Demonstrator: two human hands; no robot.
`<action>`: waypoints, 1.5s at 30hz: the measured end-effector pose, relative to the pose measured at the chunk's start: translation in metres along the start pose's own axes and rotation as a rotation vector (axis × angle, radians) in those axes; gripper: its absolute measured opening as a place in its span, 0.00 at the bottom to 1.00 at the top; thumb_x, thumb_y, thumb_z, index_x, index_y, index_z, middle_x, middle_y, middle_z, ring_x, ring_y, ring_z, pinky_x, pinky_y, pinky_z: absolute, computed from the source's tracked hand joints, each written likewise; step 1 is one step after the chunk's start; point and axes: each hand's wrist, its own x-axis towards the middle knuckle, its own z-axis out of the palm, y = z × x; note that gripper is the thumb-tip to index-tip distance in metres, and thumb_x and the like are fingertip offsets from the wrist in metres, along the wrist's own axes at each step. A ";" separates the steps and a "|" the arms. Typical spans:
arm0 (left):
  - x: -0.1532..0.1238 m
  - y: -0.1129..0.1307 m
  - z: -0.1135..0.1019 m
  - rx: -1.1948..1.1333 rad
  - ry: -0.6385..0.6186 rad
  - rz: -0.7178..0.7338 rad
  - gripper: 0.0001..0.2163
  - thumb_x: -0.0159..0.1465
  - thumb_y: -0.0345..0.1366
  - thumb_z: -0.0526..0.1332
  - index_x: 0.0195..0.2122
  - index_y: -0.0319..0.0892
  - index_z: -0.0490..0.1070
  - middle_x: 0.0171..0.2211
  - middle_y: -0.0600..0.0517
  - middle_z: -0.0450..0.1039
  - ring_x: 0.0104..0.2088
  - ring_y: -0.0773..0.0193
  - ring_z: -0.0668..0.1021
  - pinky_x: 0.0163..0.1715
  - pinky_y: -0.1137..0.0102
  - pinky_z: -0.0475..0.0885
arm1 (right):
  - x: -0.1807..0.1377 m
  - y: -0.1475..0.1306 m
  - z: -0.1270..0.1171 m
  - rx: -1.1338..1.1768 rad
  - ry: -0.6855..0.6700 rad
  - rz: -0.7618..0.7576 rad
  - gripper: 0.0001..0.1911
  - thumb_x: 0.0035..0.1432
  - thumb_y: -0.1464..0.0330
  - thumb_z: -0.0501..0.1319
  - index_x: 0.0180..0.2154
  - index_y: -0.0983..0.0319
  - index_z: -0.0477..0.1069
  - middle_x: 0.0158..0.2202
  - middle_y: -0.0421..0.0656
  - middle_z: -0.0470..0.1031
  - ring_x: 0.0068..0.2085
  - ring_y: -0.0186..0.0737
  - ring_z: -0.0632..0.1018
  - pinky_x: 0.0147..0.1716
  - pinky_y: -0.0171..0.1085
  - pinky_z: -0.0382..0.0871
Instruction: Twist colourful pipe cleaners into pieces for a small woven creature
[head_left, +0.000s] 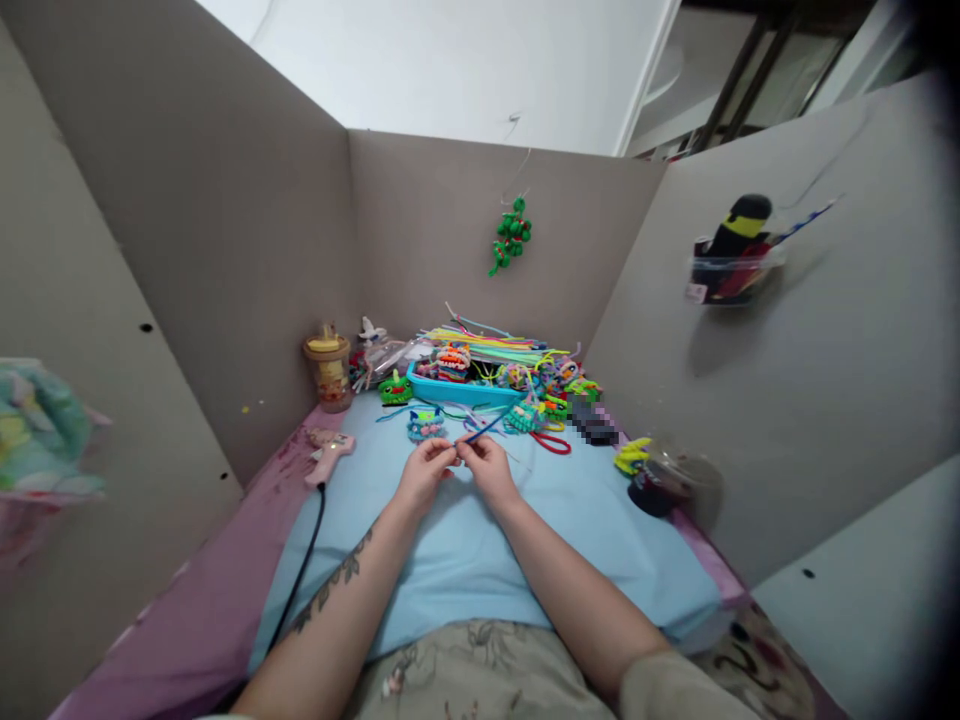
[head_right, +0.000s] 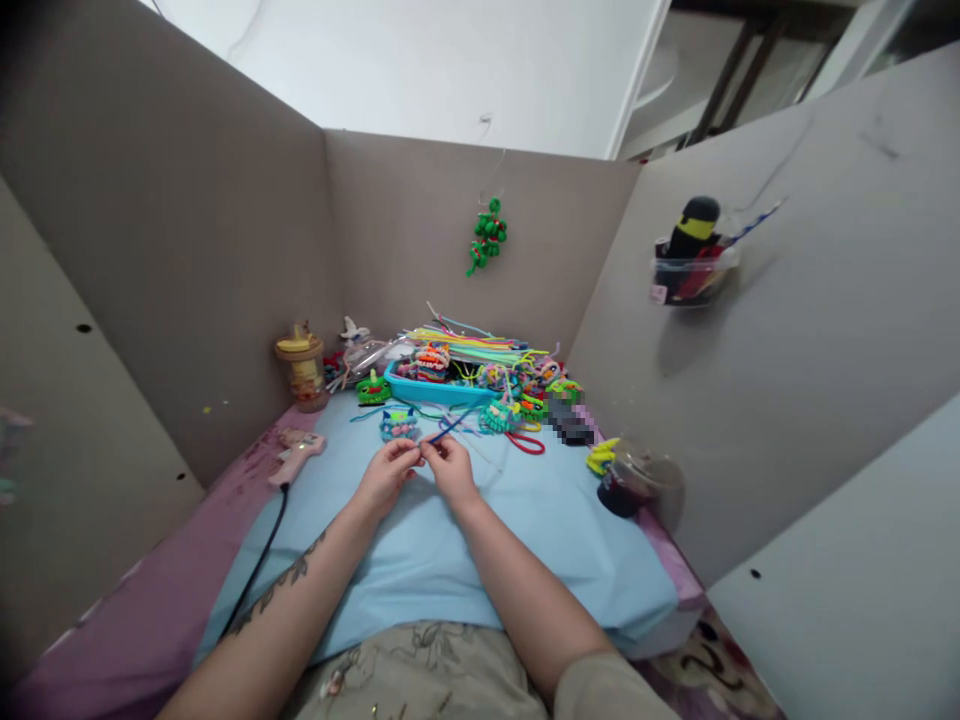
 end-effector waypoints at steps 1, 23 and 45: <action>0.000 -0.001 0.001 0.024 -0.001 -0.002 0.15 0.45 0.39 0.68 0.31 0.39 0.68 0.25 0.52 0.72 0.27 0.65 0.75 0.23 0.76 0.65 | 0.000 0.002 -0.003 -0.001 0.003 -0.007 0.12 0.49 0.61 0.60 0.30 0.64 0.71 0.27 0.41 0.72 0.28 0.35 0.72 0.28 0.33 0.66; 0.003 -0.001 -0.006 -0.129 0.010 -0.143 0.12 0.43 0.35 0.69 0.28 0.38 0.70 0.24 0.54 0.68 0.26 0.71 0.72 0.23 0.78 0.64 | -0.004 0.008 -0.008 0.097 -0.041 0.081 0.10 0.47 0.64 0.62 0.28 0.64 0.69 0.20 0.36 0.65 0.22 0.30 0.65 0.23 0.31 0.58; 0.005 0.000 -0.007 -0.210 0.031 -0.106 0.17 0.42 0.35 0.71 0.30 0.40 0.67 0.23 0.58 0.66 0.25 0.73 0.73 0.22 0.81 0.65 | -0.004 0.004 -0.008 0.167 0.076 0.030 0.10 0.47 0.62 0.61 0.29 0.63 0.67 0.19 0.35 0.62 0.21 0.30 0.63 0.22 0.31 0.57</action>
